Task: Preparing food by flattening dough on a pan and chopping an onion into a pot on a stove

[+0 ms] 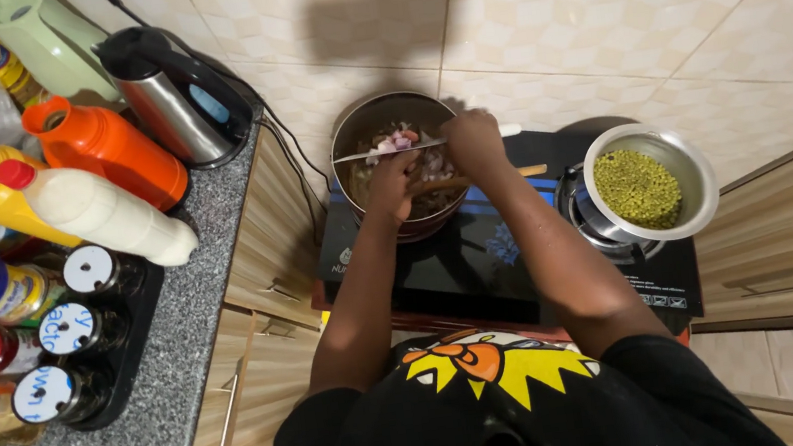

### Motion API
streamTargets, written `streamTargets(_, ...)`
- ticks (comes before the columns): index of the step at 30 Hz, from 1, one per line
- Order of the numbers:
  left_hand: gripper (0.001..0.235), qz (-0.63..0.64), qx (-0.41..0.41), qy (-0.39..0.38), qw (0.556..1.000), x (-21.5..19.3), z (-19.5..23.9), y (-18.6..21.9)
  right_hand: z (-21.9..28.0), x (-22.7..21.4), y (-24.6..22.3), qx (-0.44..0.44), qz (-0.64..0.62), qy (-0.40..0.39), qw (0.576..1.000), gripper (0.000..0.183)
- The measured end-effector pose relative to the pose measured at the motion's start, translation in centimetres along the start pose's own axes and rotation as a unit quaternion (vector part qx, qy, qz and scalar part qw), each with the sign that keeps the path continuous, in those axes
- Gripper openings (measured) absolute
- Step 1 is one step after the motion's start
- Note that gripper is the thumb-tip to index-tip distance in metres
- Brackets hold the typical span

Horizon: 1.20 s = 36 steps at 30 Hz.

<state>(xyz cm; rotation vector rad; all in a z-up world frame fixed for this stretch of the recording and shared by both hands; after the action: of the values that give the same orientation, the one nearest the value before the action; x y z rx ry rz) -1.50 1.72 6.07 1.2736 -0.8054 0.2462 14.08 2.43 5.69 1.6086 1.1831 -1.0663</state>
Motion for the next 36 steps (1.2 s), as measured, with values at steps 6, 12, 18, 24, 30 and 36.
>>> streamTargets(6, 0.011, 0.087, -0.060, -0.031, 0.994, 0.3, 1.1, -0.1, 0.4, -2.3, 0.3, -0.009, 0.012, 0.007, 1.000, 0.010)
streamTargets(12, 0.006, 0.154, -0.055, -0.049, 0.985, -0.8, 1.1, -0.2, 0.9, -3.4, 1.5, 0.011, 0.074, 0.036, 0.997, 0.008)
streamTargets(18, 0.036, -0.746, 0.175, -0.029, 0.642, -4.1, 0.1, 1.0, 1.6, -1.8, 5.5, 0.135, -0.063, -0.180, 0.972, 0.026)
streamTargets(24, 0.036, -0.630, 0.084, -0.016, 0.772, -2.1, 1.2, 5.2, 5.3, -10.7, 3.2, 0.086, -0.186, -0.189, 0.960, 0.035)
streamTargets(30, 0.037, -0.743, 0.169, 0.024, 0.647, -1.6, 1.2, 3.7, 8.0, -12.1, 2.7, 0.098, -0.245, -0.197, 0.944, 0.039)
streamTargets(36, 0.052, -0.618, 0.227, -0.008, 0.752, 2.7, 2.9, 5.4, 9.1, -12.3, 2.8, 0.139, -0.319, -0.116, 0.930, 0.036)
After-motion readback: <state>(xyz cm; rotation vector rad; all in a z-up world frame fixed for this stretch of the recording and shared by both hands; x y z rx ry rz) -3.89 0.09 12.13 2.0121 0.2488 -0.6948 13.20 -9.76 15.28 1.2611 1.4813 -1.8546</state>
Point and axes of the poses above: each hand's wrist, its own z-axis away from the middle knuckle, its own x-axis out of the palm, y = z × x, the point moved 5 cm from there along -z, towards the middle knuckle, and after that the axes turned 8 degrees about x, right-handed, at the moved point
